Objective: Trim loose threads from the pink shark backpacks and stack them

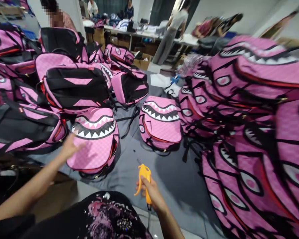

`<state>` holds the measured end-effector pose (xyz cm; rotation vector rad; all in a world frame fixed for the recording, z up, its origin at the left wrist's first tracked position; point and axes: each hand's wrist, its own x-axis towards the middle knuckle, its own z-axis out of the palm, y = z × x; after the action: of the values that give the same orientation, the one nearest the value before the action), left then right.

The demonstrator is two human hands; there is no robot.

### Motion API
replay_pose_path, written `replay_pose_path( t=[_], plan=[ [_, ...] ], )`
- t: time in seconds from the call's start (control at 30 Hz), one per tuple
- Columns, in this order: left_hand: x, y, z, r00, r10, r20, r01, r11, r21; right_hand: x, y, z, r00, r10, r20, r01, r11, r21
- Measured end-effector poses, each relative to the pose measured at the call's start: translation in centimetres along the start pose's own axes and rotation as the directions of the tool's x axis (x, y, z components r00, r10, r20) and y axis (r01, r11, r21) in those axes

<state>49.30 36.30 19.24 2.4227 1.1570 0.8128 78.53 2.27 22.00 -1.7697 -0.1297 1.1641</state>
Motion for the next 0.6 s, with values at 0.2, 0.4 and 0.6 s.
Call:
replay_pose_path(
  t=[0.2, 0.4, 0.6],
  plan=[
    [-10.4, 7.5, 8.0, 0.905, -0.060, 0.421, -0.107, 0.926, 0.361, -0.5, 4.0, -0.7, 0.993, -0.111, -0.046, 0.106, 0.989, -0.107],
    [-6.4, 8.3, 4.3, 0.930, -0.193, 0.313, 0.078, 0.935, 0.346, 3.6, 5.6, -5.6, 0.990, -0.066, -0.121, 0.050, 0.990, -0.132],
    [-9.7, 10.9, 1.6, 0.956, -0.219, 0.195, 0.155, 0.942, 0.296, 11.9, -1.3, -7.5, 0.945, -0.155, -0.289, 0.137, 0.987, -0.080]
  ],
)
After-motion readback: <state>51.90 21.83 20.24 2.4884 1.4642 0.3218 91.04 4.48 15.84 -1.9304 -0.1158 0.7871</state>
